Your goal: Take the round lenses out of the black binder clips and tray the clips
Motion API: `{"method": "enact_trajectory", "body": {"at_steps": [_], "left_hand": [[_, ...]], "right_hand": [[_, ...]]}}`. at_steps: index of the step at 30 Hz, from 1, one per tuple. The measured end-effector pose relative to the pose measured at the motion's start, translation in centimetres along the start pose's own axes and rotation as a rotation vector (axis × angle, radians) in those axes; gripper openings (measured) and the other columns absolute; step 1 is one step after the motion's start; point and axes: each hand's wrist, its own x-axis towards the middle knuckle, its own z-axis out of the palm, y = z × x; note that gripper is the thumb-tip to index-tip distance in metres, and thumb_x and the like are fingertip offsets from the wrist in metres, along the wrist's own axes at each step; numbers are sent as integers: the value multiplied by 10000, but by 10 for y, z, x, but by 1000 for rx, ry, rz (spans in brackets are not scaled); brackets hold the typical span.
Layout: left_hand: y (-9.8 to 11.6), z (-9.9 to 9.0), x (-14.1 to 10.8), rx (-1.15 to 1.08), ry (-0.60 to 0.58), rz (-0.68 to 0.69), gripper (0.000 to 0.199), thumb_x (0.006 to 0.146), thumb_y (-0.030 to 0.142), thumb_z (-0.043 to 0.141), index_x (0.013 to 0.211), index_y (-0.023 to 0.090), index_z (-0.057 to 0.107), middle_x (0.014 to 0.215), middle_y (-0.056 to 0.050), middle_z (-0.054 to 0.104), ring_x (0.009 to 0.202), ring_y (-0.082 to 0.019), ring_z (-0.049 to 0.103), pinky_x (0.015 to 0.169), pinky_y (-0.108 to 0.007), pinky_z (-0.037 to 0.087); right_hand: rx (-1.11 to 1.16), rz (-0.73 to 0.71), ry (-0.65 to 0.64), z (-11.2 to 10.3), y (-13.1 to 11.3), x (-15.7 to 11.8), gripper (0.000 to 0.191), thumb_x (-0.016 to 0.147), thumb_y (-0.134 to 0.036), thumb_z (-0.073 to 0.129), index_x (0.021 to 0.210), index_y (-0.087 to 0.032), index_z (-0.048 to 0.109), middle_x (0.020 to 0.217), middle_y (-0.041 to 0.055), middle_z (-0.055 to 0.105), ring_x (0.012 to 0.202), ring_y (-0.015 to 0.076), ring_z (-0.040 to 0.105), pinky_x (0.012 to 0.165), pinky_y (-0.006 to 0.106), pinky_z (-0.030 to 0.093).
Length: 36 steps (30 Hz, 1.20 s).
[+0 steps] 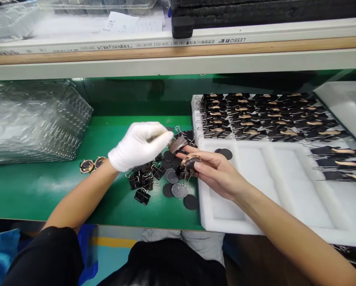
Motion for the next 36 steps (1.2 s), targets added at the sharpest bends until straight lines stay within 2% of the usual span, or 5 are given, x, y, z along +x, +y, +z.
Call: {"method": "enact_trajectory", "body": {"at_steps": [5,8,16,25,36], "left_hand": [[20,6,-6,-133,-233,27,442,991,341,471,578,186,449,557,40,433,552,-87,359,563,-265,308],[21,5,-9,-127,-356,-52,528,848,462,630,538,198,295,520,60,245,531,-88,210,490,-281,196],[28,20,-13,44,-331,-8,532,813,514,566,517,212,243,476,45,262,482,-89,214,502,-308,169],[26,10,-9,-343,-450,-223,472,922,446,491,551,207,321,531,51,296,503,-73,262,469,-253,229],[29,16,-14,-327,-504,-73,447,949,372,489,573,199,320,531,55,323,510,-71,274,500,-268,239]], "right_hand": [[-77,-100,-121,-7,-5,-5,143,902,-384,806,1019,-317,855,1080,55,774,971,203,731,883,345,593],[-176,-88,-139,-10,-9,-7,130,888,-342,820,1013,-327,857,1045,46,775,927,198,729,818,323,601],[-414,-34,-149,-11,-26,-11,144,904,-397,778,945,-274,840,1206,77,743,1041,259,705,818,351,586],[-624,-69,-26,-29,-38,-12,191,891,-364,770,1044,-252,796,953,51,764,775,205,675,683,338,553],[-680,-106,-14,-35,-36,-15,292,782,-344,850,1071,-305,852,979,27,823,855,257,744,616,329,574]]}}
